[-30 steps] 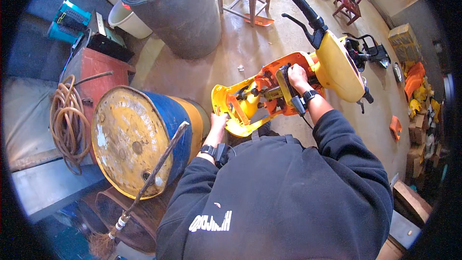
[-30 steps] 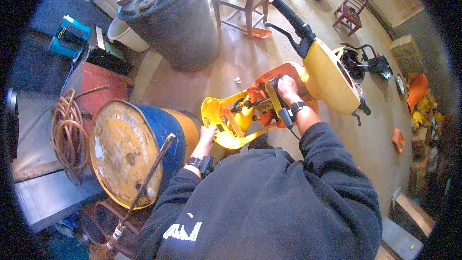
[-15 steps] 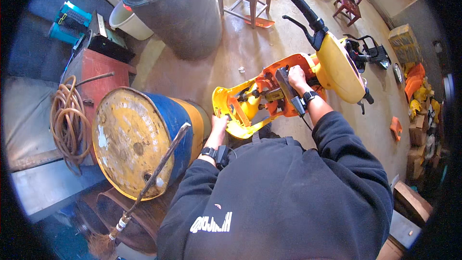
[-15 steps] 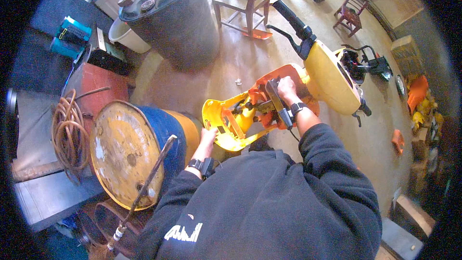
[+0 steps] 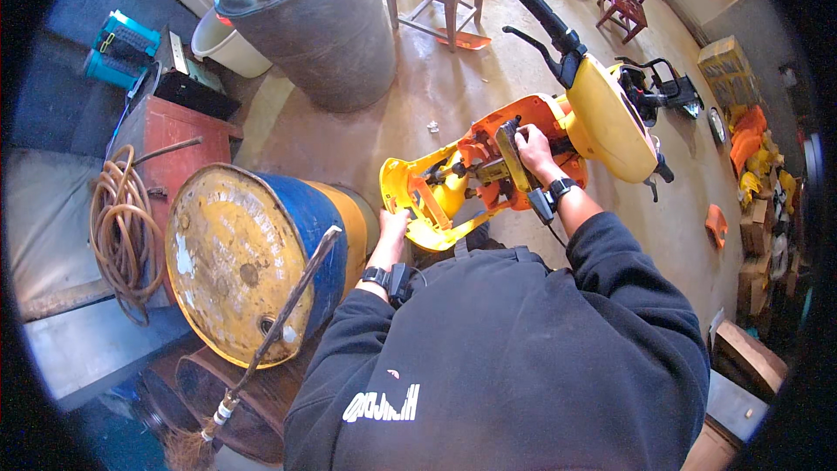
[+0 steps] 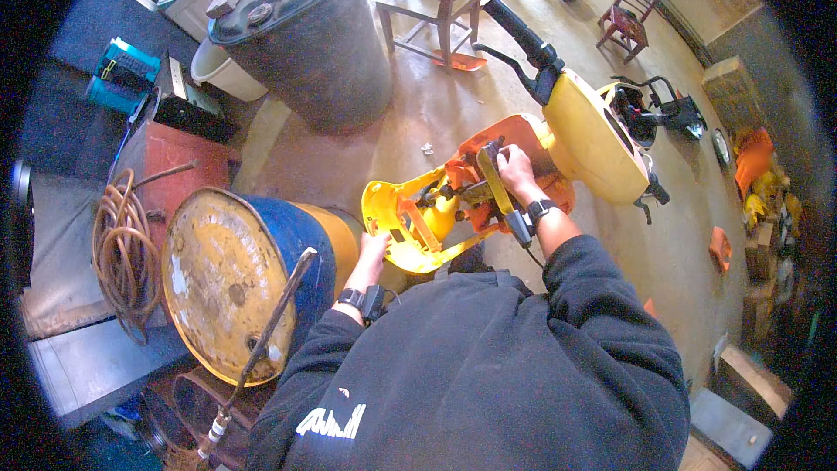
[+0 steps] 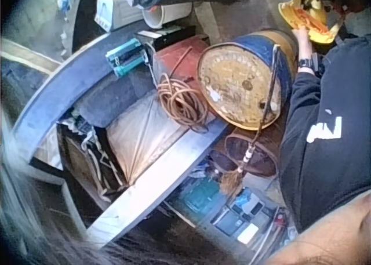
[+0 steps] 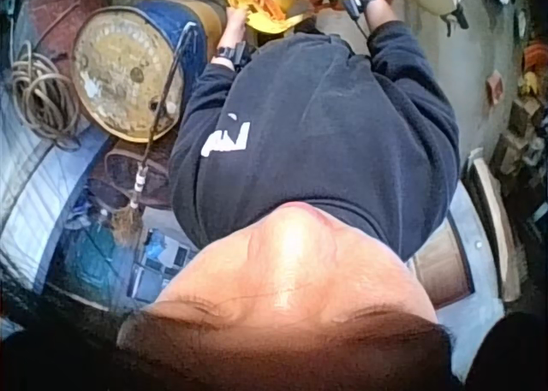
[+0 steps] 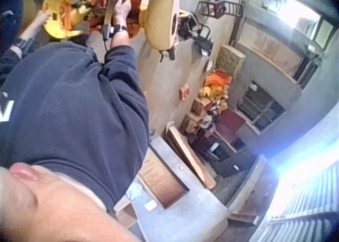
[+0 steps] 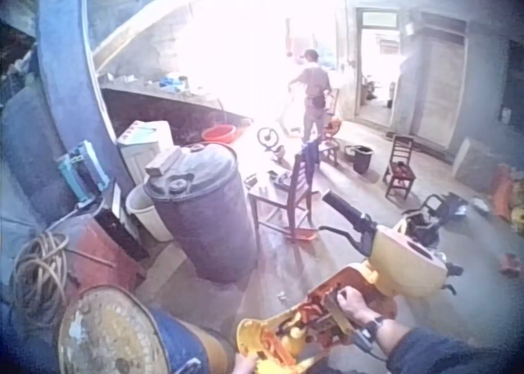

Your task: Reassembling body panels and securing internal components on a yellow electric scooter using an electric drill.

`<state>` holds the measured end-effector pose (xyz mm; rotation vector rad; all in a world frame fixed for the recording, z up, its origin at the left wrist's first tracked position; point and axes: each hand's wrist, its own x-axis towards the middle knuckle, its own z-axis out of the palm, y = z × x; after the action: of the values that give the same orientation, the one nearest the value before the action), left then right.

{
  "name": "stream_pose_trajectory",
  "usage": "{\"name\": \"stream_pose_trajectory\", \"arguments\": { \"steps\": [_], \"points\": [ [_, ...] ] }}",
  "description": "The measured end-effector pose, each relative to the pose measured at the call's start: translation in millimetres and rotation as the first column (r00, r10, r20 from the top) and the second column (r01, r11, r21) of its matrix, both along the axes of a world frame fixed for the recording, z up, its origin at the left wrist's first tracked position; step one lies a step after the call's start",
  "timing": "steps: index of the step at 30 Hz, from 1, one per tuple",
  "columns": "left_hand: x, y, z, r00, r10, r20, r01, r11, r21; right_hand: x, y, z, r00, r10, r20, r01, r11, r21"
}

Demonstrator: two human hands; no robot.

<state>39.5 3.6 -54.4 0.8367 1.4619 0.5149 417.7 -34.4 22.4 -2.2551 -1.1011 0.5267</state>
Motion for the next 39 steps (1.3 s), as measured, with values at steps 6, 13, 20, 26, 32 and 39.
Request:
{"name": "stream_pose_trajectory", "arguments": {
  "steps": [6,13,20,26,32,39],
  "points": [
    [1.5,0.2,6.9,0.993,0.072,0.094,-0.068,0.997,-0.048,-4.5,-7.4,9.0,0.998,0.02,-0.062,-0.017,0.999,0.049],
    [8.3,0.7,15.2,0.983,0.109,0.146,-0.088,0.986,-0.143,-3.1,-21.9,14.4,0.998,0.031,-0.05,-0.024,0.991,0.129],
    [31.0,6.8,27.5,0.955,0.176,0.239,-0.119,0.965,-0.233,-22.5,-75.5,48.2,0.961,-0.069,-0.27,0.112,0.982,0.149],
    [83.4,15.3,35.5,0.948,0.108,0.299,-0.065,0.986,-0.15,-34.3,-167.6,40.6,0.857,-0.106,-0.504,0.157,0.986,0.061],
    [136.6,18.9,37.7,0.97,-0.075,0.23,0.106,0.986,-0.126,-36.4,-236.7,54.7,0.916,-0.178,-0.358,0.15,0.983,-0.104],
    [165.3,15.7,27.3,0.964,-0.229,0.136,0.26,0.924,-0.281,-38.5,-311.1,30.8,0.885,-0.307,-0.349,0.268,0.951,-0.156]
  ]
}}
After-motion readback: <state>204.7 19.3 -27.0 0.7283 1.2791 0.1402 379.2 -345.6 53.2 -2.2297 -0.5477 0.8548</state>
